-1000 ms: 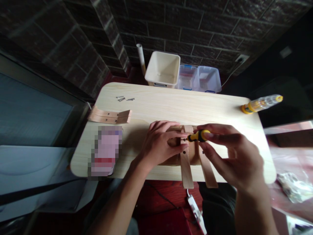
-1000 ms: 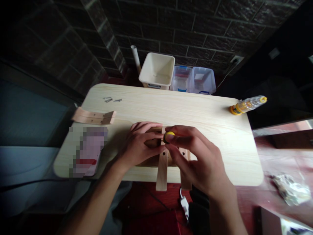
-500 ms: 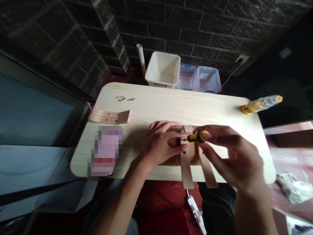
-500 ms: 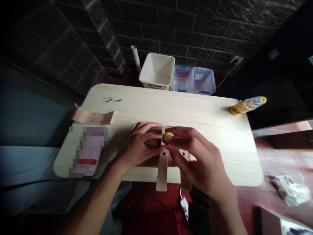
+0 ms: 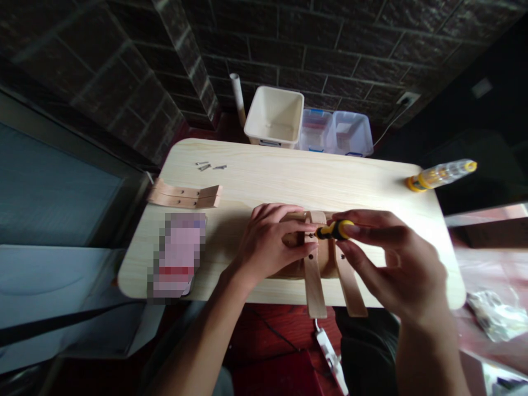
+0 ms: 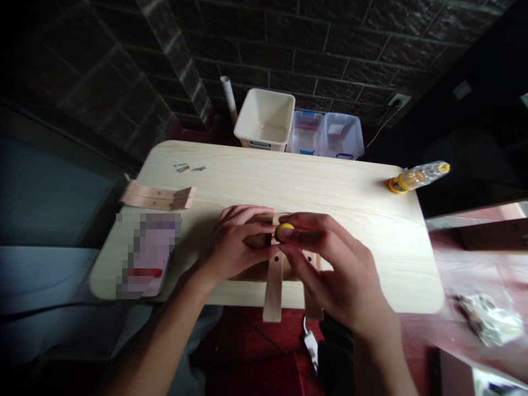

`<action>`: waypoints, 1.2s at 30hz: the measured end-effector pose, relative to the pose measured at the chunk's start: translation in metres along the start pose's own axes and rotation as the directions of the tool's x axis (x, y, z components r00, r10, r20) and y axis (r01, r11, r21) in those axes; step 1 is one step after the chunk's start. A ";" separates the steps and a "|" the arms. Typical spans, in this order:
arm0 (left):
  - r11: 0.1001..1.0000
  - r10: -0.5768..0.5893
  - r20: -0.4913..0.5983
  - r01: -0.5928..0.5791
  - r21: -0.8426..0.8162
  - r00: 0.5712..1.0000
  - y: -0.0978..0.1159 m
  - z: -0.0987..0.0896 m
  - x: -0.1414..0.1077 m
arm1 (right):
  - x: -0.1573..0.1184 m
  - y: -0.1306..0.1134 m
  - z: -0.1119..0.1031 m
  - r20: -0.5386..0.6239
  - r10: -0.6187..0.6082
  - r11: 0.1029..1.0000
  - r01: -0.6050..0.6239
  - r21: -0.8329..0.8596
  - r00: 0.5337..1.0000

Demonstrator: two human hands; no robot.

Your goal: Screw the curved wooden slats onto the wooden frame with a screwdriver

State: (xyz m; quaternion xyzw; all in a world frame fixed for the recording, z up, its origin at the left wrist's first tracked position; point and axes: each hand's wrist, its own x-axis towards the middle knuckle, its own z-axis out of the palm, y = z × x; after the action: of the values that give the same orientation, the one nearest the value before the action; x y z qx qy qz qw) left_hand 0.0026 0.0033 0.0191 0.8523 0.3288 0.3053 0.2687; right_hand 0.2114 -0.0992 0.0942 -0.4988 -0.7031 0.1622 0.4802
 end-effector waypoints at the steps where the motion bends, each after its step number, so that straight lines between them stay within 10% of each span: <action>1: 1.000 0.001 0.000 -0.001 0.001 1.000 0.000 0.000 0.000 | 0.000 0.000 0.000 -0.001 -0.002 1.000 0.002 -0.002 1.000; 36: 1.000 -0.006 0.006 0.006 0.003 1.000 0.000 -0.001 0.000 | 0.001 -0.004 -0.001 0.053 0.011 0.996 -0.016 0.084 0.999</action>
State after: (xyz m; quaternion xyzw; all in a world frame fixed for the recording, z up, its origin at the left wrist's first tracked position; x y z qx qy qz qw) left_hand 0.0018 0.0036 0.0197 0.8525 0.3312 0.3016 0.2695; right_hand 0.2098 -0.1005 0.0976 -0.4786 -0.7045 0.2078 0.4812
